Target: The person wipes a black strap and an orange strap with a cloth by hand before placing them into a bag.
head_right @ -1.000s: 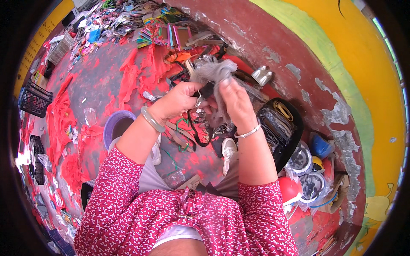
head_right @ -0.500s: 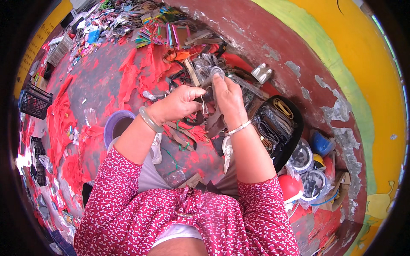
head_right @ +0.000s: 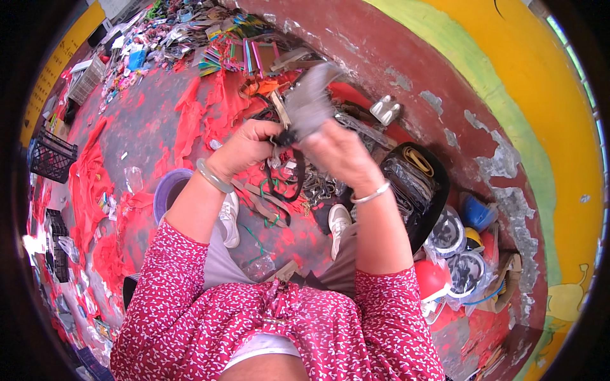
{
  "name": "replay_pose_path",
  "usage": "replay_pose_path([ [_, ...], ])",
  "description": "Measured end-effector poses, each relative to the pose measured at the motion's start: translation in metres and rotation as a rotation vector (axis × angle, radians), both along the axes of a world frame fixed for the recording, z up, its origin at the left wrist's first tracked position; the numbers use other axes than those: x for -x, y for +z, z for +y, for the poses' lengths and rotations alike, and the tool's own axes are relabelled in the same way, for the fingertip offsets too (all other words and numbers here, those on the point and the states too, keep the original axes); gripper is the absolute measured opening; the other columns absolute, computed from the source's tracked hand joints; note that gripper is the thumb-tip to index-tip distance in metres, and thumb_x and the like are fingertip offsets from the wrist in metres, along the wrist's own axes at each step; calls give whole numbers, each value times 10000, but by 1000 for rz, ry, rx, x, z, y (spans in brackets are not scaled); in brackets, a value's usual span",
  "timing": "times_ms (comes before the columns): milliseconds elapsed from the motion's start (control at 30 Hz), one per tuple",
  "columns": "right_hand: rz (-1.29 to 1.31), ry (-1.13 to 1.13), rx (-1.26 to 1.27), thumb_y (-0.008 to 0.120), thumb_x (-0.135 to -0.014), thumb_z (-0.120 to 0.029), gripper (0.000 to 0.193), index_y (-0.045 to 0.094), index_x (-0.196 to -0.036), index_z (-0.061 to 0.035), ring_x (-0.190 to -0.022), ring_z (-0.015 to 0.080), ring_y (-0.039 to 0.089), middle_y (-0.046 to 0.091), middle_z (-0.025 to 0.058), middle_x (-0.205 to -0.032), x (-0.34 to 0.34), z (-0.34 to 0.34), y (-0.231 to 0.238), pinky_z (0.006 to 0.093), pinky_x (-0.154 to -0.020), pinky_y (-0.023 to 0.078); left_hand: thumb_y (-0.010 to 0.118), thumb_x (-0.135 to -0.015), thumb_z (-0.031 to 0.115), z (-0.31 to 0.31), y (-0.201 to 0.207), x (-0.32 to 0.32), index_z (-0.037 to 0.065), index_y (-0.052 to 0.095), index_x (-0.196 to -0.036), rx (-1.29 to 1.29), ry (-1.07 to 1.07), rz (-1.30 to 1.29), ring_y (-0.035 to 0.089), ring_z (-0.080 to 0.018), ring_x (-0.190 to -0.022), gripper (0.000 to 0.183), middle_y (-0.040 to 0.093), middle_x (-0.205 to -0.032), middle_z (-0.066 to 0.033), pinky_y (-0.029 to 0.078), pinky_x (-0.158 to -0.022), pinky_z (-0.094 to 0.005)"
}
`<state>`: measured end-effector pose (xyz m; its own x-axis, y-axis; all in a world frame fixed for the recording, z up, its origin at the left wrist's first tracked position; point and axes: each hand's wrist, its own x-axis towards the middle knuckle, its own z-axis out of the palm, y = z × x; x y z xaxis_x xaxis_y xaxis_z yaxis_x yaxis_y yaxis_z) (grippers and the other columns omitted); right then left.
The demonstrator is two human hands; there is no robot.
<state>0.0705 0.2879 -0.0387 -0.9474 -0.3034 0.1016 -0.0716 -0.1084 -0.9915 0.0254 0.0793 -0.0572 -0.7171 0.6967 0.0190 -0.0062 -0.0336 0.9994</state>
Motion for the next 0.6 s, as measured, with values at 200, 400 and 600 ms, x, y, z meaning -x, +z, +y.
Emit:
replay_pose_path([
  [200,202,-114,-9,652,-775,-55,131,602,-864,28,-804,104,497,556,21,-866,11,-18,-11,236,-719,409,464,-680,-30,-3,7,-3,-17,573,-1029,-44,-29,-72,556,-84,-782,367,598,-883,-18,445,-691,-204],
  [400,907,-631,-712,705,-641,-40,224,623,-847,-14,-742,233,573,592,85,-797,11,-27,-10,304,-655,463,496,-783,89,12,17,-17,-5,581,-996,-390,90,-457,550,-114,-774,248,589,-873,-35,442,-699,-255],
  [600,1009,-570,-1084,581,-664,-84,257,596,-919,-55,-833,258,541,551,92,-865,7,-46,-12,350,-703,463,456,-840,313,13,-2,-3,82,565,-909,-644,257,-641,530,-210,-821,265,589,-864,-41,408,-784,-353],
])
